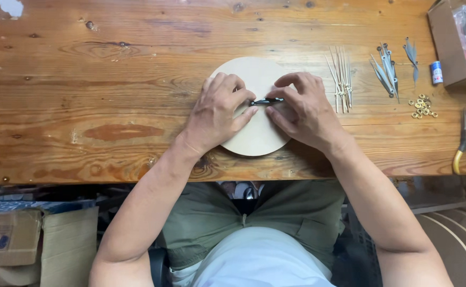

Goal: The person assembles a clock mechanism on a round wooden board. They insert a metal rod into the center, attach a red string, and secure it with pliers. They then flip the board and attach a small metal piece to the back.

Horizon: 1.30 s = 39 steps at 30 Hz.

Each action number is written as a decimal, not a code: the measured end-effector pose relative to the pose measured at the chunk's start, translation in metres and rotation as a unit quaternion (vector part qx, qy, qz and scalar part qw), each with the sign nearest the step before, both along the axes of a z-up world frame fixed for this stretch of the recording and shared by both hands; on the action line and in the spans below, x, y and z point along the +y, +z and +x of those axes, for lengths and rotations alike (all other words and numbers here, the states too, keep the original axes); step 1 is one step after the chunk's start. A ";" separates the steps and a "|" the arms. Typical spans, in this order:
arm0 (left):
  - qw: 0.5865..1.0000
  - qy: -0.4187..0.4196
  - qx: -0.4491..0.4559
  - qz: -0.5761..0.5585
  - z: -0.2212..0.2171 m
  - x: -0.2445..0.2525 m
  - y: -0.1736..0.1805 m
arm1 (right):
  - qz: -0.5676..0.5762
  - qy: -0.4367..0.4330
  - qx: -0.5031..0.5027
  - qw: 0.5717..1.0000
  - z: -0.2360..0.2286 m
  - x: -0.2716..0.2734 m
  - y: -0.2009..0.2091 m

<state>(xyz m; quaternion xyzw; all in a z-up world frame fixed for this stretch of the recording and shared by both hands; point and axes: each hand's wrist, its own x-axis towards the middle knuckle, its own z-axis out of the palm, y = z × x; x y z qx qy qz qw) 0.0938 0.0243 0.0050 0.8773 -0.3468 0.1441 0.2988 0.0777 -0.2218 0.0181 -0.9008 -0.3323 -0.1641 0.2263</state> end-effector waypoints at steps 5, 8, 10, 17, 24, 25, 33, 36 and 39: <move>0.999 -0.010 -0.037 -0.013 -0.001 0.004 0.001 | 0.001 -0.026 -0.023 0.999 -0.004 -0.004 0.006; 0.997 -0.001 -0.063 -0.042 0.003 0.010 0.000 | 0.035 -0.053 -0.074 0.995 0.004 -0.032 0.000; 0.995 0.011 -0.079 -0.060 0.003 0.012 0.005 | 0.063 -0.076 -0.096 0.990 0.007 -0.055 0.006; 0.988 0.069 -0.095 -0.097 0.000 0.012 0.015 | 0.014 -0.276 0.088 0.957 -0.003 -0.123 0.034; 0.989 0.083 -0.086 -0.090 -0.002 0.013 0.017 | 0.025 -0.244 0.202 0.948 0.003 -0.127 0.023; 0.989 0.083 -0.086 -0.090 -0.002 0.013 0.018 | 0.025 -0.244 0.202 0.948 0.003 -0.127 0.023; 0.989 0.085 -0.087 -0.090 -0.001 0.014 0.017 | 0.004 -0.234 0.222 0.947 0.003 -0.133 0.026; 0.989 0.081 -0.086 -0.092 -0.001 0.015 0.016 | -0.003 -0.242 0.238 0.941 0.002 -0.132 0.028; 0.990 0.082 -0.081 -0.087 -0.001 0.015 0.016 | -0.005 -0.239 0.232 0.943 0.002 -0.136 0.024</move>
